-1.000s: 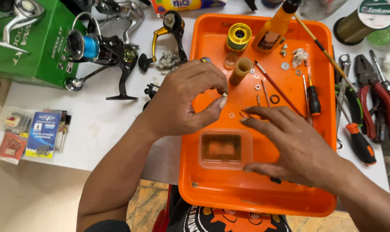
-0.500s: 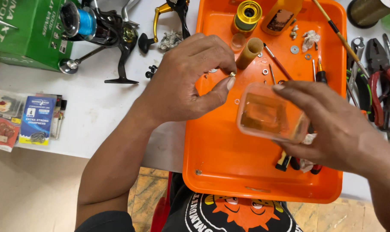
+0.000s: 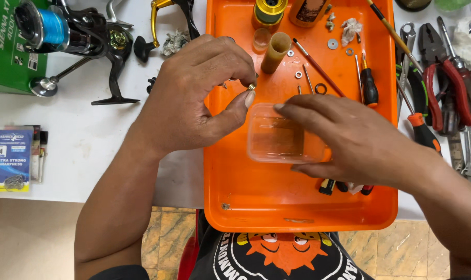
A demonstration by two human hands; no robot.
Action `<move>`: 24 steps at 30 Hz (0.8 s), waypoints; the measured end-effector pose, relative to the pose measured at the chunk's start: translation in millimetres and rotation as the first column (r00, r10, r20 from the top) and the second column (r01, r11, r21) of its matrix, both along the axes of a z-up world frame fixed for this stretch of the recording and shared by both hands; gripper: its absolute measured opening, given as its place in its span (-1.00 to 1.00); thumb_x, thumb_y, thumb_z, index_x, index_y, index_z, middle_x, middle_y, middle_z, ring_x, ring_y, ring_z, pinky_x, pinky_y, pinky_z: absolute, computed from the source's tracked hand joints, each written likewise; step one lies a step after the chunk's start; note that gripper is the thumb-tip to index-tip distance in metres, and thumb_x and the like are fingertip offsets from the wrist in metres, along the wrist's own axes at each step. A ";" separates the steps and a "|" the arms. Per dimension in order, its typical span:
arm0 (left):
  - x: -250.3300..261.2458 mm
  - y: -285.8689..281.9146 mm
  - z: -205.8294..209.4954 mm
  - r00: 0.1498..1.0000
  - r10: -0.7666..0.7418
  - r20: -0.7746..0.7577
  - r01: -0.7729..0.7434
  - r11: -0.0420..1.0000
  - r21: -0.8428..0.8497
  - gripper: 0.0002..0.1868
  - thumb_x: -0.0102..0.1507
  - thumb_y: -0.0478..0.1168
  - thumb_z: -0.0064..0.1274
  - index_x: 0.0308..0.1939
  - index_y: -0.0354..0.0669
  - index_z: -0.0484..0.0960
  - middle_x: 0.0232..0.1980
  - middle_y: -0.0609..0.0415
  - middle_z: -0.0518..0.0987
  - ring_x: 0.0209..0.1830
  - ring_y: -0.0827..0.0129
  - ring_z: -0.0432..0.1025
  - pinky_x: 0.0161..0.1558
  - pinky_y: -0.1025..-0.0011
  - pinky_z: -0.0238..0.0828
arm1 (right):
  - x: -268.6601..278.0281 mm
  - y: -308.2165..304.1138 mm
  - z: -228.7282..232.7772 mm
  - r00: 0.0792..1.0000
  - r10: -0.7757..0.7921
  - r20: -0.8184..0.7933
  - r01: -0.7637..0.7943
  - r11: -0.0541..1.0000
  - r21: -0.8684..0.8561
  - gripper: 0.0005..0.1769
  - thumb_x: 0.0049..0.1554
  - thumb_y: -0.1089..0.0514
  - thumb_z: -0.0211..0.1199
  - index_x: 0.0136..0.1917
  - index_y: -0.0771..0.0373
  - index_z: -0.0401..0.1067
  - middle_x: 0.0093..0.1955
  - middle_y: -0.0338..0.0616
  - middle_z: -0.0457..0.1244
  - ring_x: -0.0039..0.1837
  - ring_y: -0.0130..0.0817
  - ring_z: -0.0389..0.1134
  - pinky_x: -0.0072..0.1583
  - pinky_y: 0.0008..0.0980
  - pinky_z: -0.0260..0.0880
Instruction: The person disassembles a fishing reel, cleans small parts with a brush and cloth, and reassembles the reel on an orange tray. They handle screws, washers, and the reel body while using a brush and screwdriver.
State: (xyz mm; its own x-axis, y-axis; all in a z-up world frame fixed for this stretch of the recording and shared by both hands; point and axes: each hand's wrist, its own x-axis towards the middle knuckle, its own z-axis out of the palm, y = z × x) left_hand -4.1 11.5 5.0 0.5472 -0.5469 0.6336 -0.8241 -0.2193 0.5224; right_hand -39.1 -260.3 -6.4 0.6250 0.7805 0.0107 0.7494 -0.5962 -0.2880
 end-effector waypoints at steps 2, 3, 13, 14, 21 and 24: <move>0.5 -0.9 -1.5 1.000 0.001 -0.005 -0.001 1.000 0.004 -0.95 0.26 -0.40 -0.02 -0.22 -0.35 0.47 -0.20 -0.06 0.51 -0.17 0.05 0.42 -0.05 0.19 0.29 | 0.2 9.5 -15.2 0.999 0.026 -0.021 -0.026 0.999 -0.035 0.01 -0.05 -0.32 0.35 0.51 0.14 0.09 0.39 0.03 0.14 0.32 -0.02 0.22 0.24 -0.05 0.25; 1.4 -1.0 -1.8 1.000 0.004 -0.004 -0.004 1.000 0.005 -0.94 0.25 -0.40 -0.02 -0.22 -0.35 0.48 -0.20 -0.05 0.52 -0.18 0.06 0.41 -0.07 0.20 0.28 | 1.2 14.5 -22.2 0.998 0.052 -0.038 -0.054 0.996 -0.073 0.05 -0.04 -0.38 0.33 0.53 0.09 0.04 0.40 0.03 0.12 0.32 0.00 0.21 0.22 -0.04 0.25; 2.7 -6.5 -6.1 0.999 0.019 -0.029 -0.017 0.998 0.062 -0.94 0.21 -0.39 -0.01 -0.25 -0.31 0.50 -0.18 -0.04 0.55 -0.19 0.12 0.42 -0.07 0.22 0.32 | -20.0 32.7 -31.2 0.995 0.095 0.042 -0.096 0.995 0.010 0.11 -0.01 -0.60 0.11 0.53 0.15 0.03 0.42 0.19 0.10 0.36 0.09 0.19 0.33 0.08 0.14; 2.7 -6.5 -6.5 0.999 0.025 -0.033 -0.022 0.998 0.065 -0.94 0.22 -0.38 -0.01 -0.25 -0.30 0.51 -0.17 -0.04 0.56 -0.19 0.13 0.42 -0.08 0.22 0.32 | -21.5 30.8 -28.4 0.997 0.074 0.037 -0.074 0.997 0.015 0.09 0.01 -0.60 0.05 0.52 0.14 0.04 0.43 0.18 0.10 0.37 0.13 0.18 0.30 0.07 0.15; 5.2 -4.3 -6.2 0.998 0.041 -0.050 -0.037 0.996 0.076 -0.93 0.24 -0.36 0.01 -0.25 -0.33 0.52 -0.19 -0.03 0.57 -0.14 0.13 0.46 -0.03 0.22 0.35 | -23.9 -18.1 1.8 0.996 -0.053 0.075 0.047 0.996 0.080 -0.36 0.07 -0.28 0.26 0.22 0.20 0.35 0.20 -0.03 0.26 0.17 -0.08 0.32 0.15 -0.13 0.29; 6.1 -2.0 -6.3 0.997 0.056 -0.059 -0.048 0.991 0.127 -0.93 0.24 -0.34 0.02 -0.23 -0.29 0.53 -0.17 0.01 0.56 -0.12 0.14 0.44 -0.03 0.24 0.32 | -22.9 -63.1 2.9 0.980 -0.165 0.108 0.179 0.974 -0.140 -0.36 -0.02 -0.33 0.31 0.11 0.17 0.44 0.08 -0.14 0.29 0.11 -0.10 0.29 0.11 -0.12 0.31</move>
State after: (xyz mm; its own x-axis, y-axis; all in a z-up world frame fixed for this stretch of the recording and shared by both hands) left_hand 2.1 9.5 -1.3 0.6133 -0.5896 0.5255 -0.7764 -0.3279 0.5382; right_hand -62.0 -323.4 -3.5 0.7516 0.6589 -0.0316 0.6517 -0.7491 -0.1191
